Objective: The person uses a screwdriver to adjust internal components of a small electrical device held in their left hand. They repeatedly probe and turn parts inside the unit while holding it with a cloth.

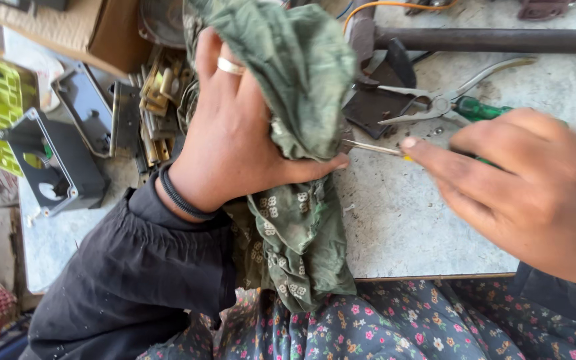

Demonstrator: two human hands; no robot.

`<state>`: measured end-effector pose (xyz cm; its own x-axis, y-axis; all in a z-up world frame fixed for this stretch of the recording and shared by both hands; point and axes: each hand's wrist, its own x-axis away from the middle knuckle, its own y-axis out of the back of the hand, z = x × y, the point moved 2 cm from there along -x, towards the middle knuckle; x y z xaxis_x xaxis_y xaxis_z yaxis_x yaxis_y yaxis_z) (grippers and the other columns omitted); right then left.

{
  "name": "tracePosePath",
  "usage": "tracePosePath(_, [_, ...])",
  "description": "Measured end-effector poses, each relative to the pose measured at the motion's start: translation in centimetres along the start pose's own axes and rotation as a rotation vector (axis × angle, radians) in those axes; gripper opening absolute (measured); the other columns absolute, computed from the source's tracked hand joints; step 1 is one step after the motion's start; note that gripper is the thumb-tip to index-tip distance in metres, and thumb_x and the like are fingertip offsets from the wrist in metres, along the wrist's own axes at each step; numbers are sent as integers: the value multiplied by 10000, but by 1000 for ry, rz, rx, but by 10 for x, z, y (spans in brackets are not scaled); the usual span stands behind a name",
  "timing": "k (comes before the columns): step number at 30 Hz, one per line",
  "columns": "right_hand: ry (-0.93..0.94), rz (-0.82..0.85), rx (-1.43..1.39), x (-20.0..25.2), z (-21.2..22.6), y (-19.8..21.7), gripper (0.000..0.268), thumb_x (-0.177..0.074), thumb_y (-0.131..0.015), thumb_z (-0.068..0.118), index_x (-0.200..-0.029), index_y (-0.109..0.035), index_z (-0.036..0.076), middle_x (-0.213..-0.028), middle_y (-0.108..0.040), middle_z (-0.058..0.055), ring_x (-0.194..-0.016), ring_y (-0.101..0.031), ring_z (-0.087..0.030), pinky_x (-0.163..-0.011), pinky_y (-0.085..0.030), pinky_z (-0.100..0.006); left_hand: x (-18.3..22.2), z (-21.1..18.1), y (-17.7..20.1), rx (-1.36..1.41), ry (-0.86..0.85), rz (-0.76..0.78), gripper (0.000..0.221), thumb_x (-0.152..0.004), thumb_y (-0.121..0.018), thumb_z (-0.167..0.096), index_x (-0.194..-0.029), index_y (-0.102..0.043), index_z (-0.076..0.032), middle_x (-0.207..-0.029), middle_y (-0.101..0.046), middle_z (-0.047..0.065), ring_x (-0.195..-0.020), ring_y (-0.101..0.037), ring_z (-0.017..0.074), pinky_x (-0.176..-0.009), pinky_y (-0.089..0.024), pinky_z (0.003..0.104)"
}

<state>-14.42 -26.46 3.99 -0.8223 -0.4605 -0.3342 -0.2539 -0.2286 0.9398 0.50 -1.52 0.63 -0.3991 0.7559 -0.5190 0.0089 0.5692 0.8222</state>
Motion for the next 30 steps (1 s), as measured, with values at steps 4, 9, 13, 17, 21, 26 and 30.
tracePosePath(4, [-76,-5,111,-4,7,0,354,-832,-817,121,-1183,-779,139,-884,-678,-74,-684,-646,-215,-590,-529,-355,-1,-1,0,56,6,-46,1075,-774,-985,-609,-1442,-462,50,-1462,-410,276,-1372,-337,523,-1190,-268,628])
tracePosePath(9, [-149,33,70,1,5,-10,371,-819,-815,260,-1141,-747,87,-898,-704,-98,-676,-673,-228,-574,-535,-352,-2,-3,-1,21,-30,-43,1057,-768,-998,-623,-1437,-479,9,-1476,-424,245,-1375,-360,503,-1207,-292,598])
tracePosePath(13, [-144,54,19,3,-1,-8,335,-849,-779,114,-1183,-754,94,-848,-675,-76,-697,-673,-235,-626,-545,-369,1,-1,-2,56,-19,-49,1064,-754,-995,-617,-1418,-483,39,-1456,-422,269,-1354,-364,512,-1186,-282,610])
tracePosePath(17, [-3,-65,-2,-6,-1,-1,357,-819,-813,90,-1170,-745,89,-858,-678,-85,-697,-652,-260,-631,-531,-396,-4,-4,1,78,-13,-69,1067,-740,-987,-615,-1411,-483,44,-1448,-424,273,-1359,-353,522,-1187,-289,605])
tracePosePath(21, [-120,-50,28,-1,2,-6,356,-818,-839,162,-1134,-729,42,-883,-704,-113,-744,-686,-264,-643,-541,-376,-3,-1,-2,67,12,-32,1083,-724,-1001,-629,-1392,-490,52,-1427,-448,268,-1354,-383,510,-1181,-288,628])
tracePosePath(26, [-239,104,63,4,-3,-16,341,-821,-824,272,-1041,-712,36,-896,-738,-93,-796,-726,-249,-686,-561,-366,-3,-4,-2,43,-15,-46,1054,-732,-992,-600,-1419,-489,21,-1464,-417,270,-1374,-342,530,-1186,-308,609])
tracePosePath(30, [-158,1,27,7,-5,-12,292,-842,-827,171,-1084,-716,52,-934,-714,-90,-851,-710,-274,-755,-563,-403,-4,-3,0,106,-11,-27,1068,-748,-986,-599,-1442,-473,29,-1482,-409,263,-1388,-345,519,-1197,-304,614])
